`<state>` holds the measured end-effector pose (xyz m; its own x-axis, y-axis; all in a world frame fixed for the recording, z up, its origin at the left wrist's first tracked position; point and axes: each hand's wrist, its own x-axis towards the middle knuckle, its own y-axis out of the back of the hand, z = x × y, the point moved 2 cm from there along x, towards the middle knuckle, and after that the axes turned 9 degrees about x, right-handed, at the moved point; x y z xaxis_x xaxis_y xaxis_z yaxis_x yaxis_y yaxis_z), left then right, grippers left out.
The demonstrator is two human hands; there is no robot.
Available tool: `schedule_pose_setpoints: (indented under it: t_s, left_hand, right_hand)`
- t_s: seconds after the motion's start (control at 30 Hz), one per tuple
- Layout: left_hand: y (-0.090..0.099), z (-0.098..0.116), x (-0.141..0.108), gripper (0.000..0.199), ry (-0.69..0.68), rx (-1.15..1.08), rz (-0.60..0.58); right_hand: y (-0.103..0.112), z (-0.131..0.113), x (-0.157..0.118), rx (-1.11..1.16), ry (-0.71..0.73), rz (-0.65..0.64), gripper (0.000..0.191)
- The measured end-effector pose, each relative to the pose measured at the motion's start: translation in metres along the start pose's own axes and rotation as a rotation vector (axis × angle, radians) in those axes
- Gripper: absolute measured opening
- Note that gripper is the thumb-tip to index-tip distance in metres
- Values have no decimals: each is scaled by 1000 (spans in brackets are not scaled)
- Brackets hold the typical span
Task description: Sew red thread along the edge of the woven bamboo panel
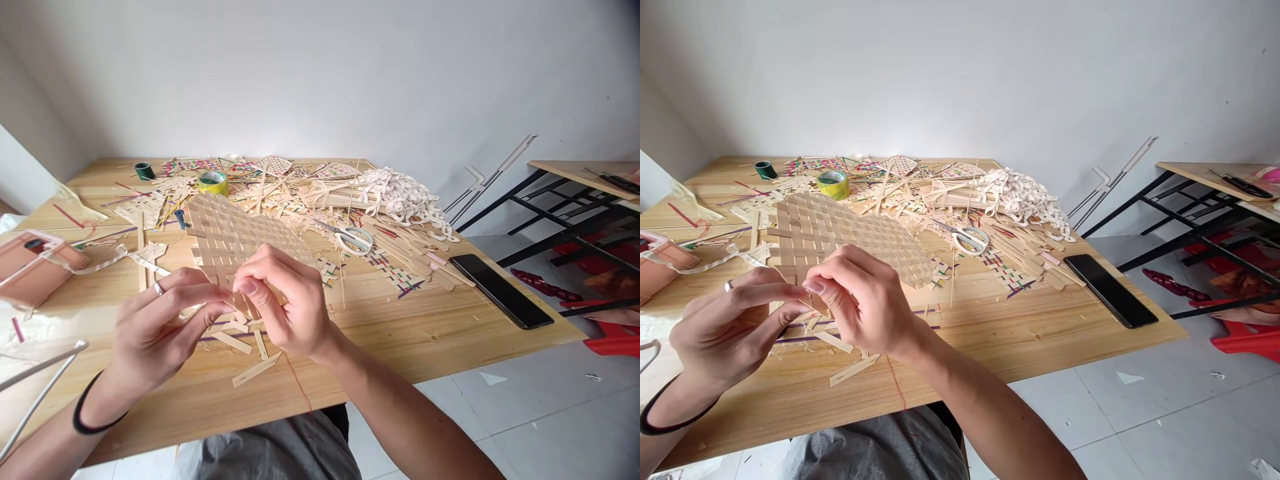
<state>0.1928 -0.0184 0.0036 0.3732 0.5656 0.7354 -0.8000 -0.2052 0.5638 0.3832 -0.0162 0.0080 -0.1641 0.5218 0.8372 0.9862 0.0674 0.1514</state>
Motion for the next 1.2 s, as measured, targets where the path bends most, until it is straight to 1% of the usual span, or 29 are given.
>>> schedule_pose_setpoints:
  t_s: [0.13,0.23,0.57,0.73,0.87,1.0,1.03,1.13,1.2]
  left_hand:
    - [-1,-1,0,36,3,3,-1]
    - [-2,-1,0,36,8,-1,5]
    - [-2,0,-1,30,10,50,3]
    - [-2,1,0,28,-14,55,-5]
    - [-2,0,0,28,26,37,-5]
    - [-5,-1,-4,32,75,-31,-7]
    - [-6,-2,-5,34,100,-68,7]
    - [-9,-4,-9,41,199,-220,101]
    - [-10,-5,-9,36,236,-276,108]
  right_hand:
    - [0,1,1,45,26,-18,18]
    - [0,0,1,64,7,-27,19]
    - [1,0,0,-28,-34,2,20]
    - [1,1,0,-12,-25,0,20]
    - [1,1,0,6,-43,-13,21]
    - [1,2,1,28,-71,-8,20]
    - [1,1,1,40,-73,-3,20]
    - [3,1,2,73,-96,9,18]
    - [5,0,1,85,-130,7,18]
